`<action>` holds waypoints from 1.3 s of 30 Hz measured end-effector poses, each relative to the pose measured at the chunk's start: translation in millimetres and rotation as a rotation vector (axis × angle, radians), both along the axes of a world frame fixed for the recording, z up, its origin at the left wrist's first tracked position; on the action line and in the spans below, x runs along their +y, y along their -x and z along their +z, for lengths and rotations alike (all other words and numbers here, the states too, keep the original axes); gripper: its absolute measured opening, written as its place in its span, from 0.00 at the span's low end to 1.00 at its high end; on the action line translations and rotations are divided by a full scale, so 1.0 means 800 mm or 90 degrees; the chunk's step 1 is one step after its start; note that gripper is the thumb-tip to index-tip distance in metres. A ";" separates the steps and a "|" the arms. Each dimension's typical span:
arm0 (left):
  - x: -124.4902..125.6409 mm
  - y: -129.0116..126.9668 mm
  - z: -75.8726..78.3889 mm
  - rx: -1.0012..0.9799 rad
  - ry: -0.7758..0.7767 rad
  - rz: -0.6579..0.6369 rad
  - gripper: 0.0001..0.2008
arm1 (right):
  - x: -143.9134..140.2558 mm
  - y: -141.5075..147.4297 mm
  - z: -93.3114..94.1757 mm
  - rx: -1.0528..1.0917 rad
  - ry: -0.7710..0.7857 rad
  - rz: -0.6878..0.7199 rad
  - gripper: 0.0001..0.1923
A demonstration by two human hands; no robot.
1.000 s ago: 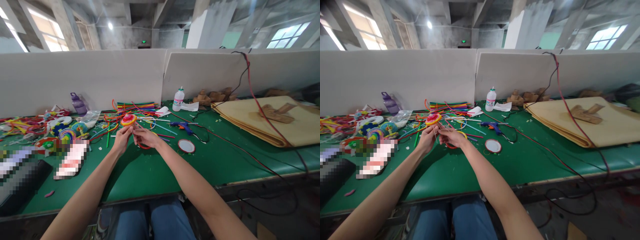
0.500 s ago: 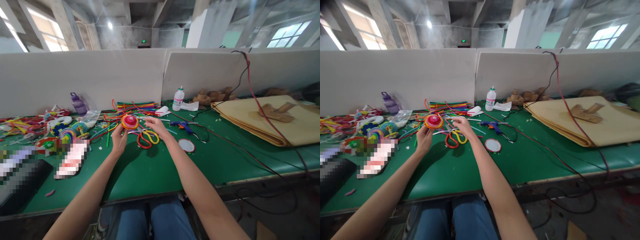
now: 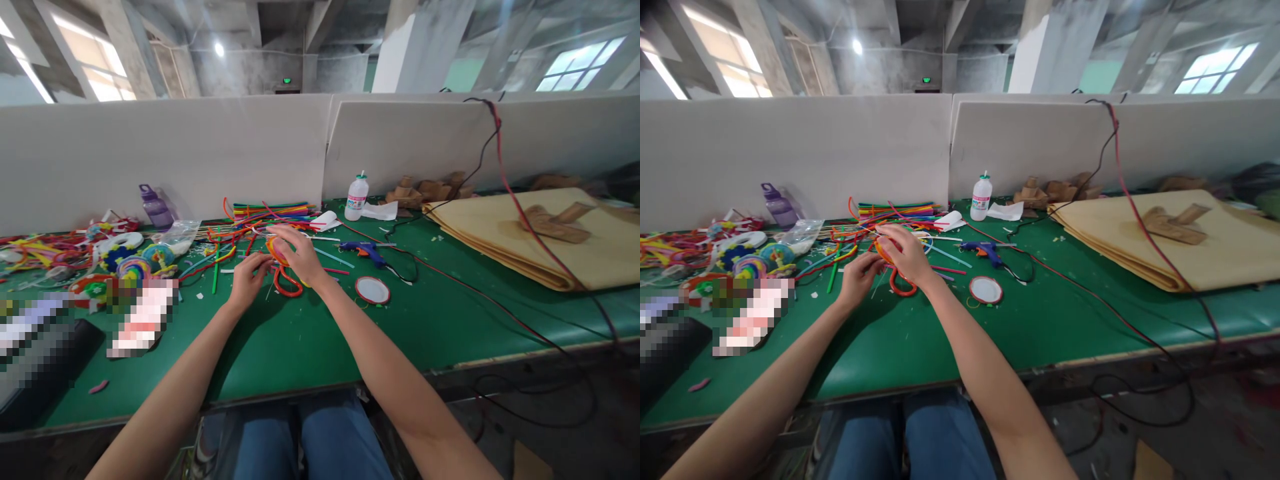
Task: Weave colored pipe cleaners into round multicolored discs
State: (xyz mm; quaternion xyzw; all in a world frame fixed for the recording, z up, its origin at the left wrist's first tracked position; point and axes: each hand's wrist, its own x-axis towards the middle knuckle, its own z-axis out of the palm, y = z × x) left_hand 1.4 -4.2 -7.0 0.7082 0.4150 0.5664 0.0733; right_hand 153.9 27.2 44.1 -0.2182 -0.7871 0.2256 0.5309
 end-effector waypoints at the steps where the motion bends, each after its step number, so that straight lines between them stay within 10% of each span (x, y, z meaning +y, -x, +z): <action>1: -0.001 -0.002 0.000 0.005 0.005 -0.006 0.08 | -0.003 0.002 -0.001 -0.013 0.000 -0.002 0.17; 14: -0.010 -0.011 0.005 -0.016 0.015 -0.017 0.09 | -0.006 0.006 -0.014 0.003 -0.035 0.004 0.17; 23: -0.005 -0.010 0.002 -0.025 -0.022 0.007 0.09 | 0.001 0.000 0.000 0.187 0.219 0.039 0.20; 39: -0.009 -0.020 0.006 -0.112 0.042 -0.060 0.09 | -0.010 -0.003 0.010 0.112 0.149 0.024 0.21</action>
